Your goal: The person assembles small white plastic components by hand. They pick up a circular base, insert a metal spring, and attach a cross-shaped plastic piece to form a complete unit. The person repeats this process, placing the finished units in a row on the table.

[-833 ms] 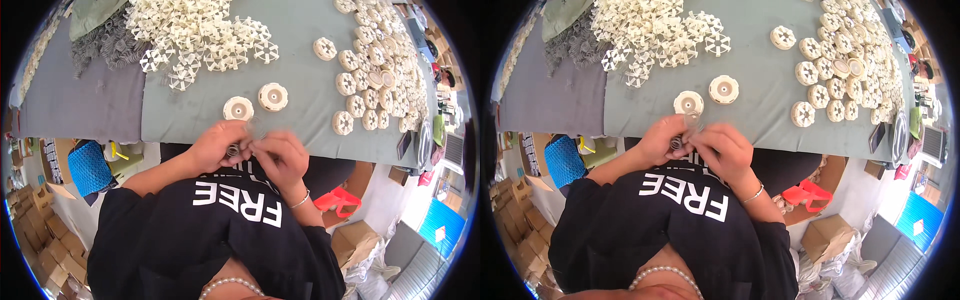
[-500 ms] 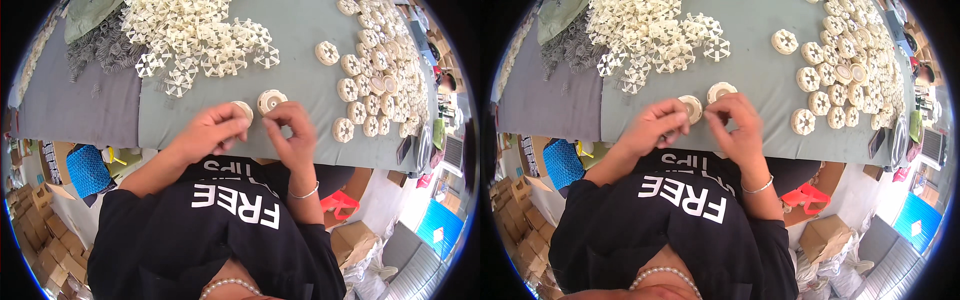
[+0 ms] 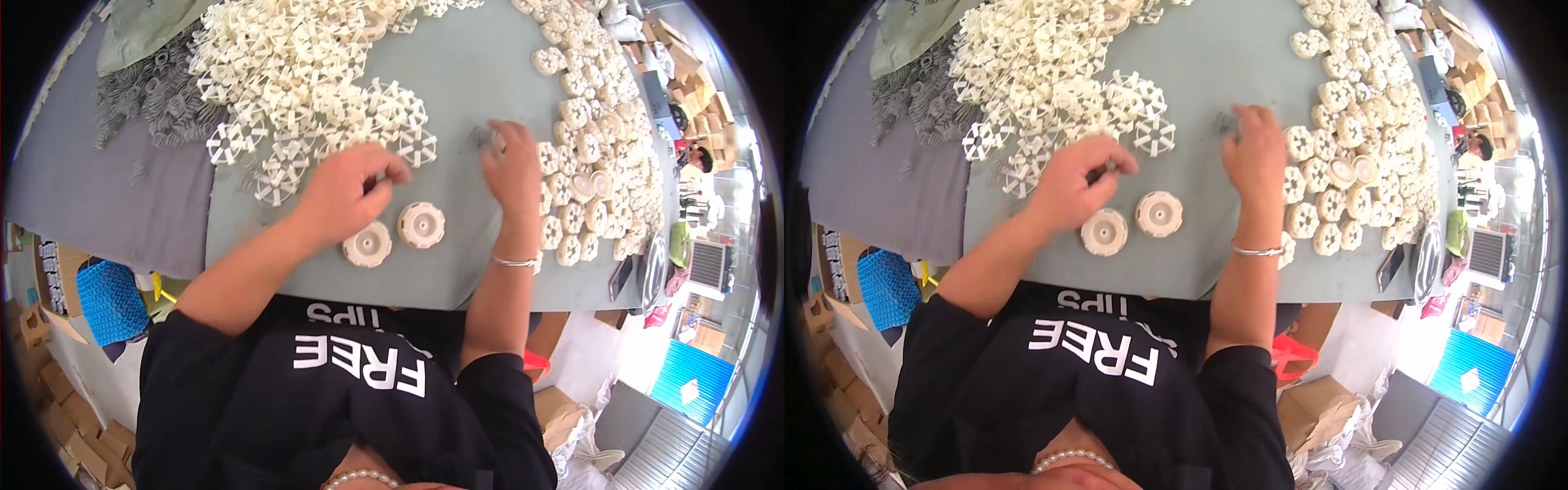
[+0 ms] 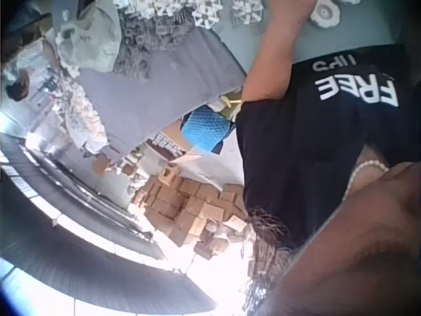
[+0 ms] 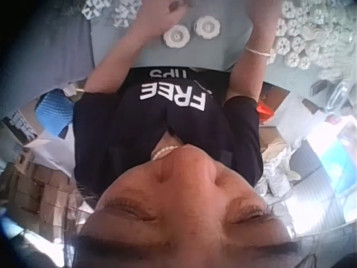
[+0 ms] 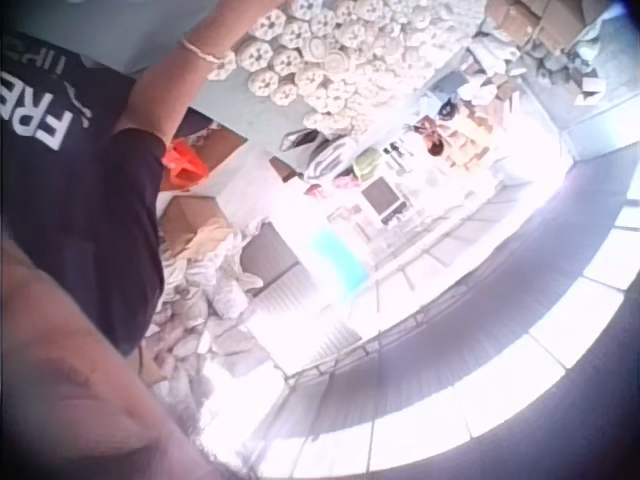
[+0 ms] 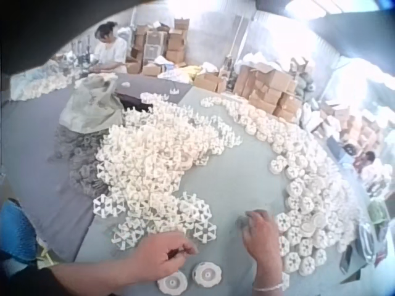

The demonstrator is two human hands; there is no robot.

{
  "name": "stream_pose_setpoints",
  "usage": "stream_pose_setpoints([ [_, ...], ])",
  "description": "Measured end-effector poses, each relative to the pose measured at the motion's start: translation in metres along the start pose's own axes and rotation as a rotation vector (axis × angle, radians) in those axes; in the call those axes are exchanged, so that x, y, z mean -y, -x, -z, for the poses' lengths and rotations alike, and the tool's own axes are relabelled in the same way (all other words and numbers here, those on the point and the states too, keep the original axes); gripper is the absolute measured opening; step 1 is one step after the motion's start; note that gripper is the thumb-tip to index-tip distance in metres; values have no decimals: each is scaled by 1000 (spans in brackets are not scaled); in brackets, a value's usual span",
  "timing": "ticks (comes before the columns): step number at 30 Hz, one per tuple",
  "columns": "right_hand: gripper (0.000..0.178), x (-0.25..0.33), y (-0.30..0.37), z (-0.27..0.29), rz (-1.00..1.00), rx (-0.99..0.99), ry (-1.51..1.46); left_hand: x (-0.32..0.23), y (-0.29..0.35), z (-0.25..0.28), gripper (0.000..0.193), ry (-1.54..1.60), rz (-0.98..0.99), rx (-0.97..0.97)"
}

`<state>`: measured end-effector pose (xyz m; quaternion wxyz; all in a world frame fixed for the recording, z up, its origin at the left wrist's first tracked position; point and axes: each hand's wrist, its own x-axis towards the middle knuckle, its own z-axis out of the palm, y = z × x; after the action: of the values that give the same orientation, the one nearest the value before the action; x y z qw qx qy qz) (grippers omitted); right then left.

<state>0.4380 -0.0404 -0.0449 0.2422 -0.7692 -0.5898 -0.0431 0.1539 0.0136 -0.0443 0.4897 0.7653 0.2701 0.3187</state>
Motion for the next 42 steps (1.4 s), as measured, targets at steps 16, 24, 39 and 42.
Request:
stream_pose_setpoints([
  [16, 54, 83, 64, 54, 299, 138, -329, -5, 6, 11, 34, 872, 595, 380],
  [24, 96, -94, 137, 73, -292, -71, 518, -10, 8, 4, 31, 929, 597, 375],
  [39, 82, -301, -114, 30, -505, -115, 721, 0, 8, 10, 37, 931, 734, 414],
  [42, 79, -361, -143, 67, -457, -112, 710, 1, 6, 6, 38, 957, 713, 509],
])
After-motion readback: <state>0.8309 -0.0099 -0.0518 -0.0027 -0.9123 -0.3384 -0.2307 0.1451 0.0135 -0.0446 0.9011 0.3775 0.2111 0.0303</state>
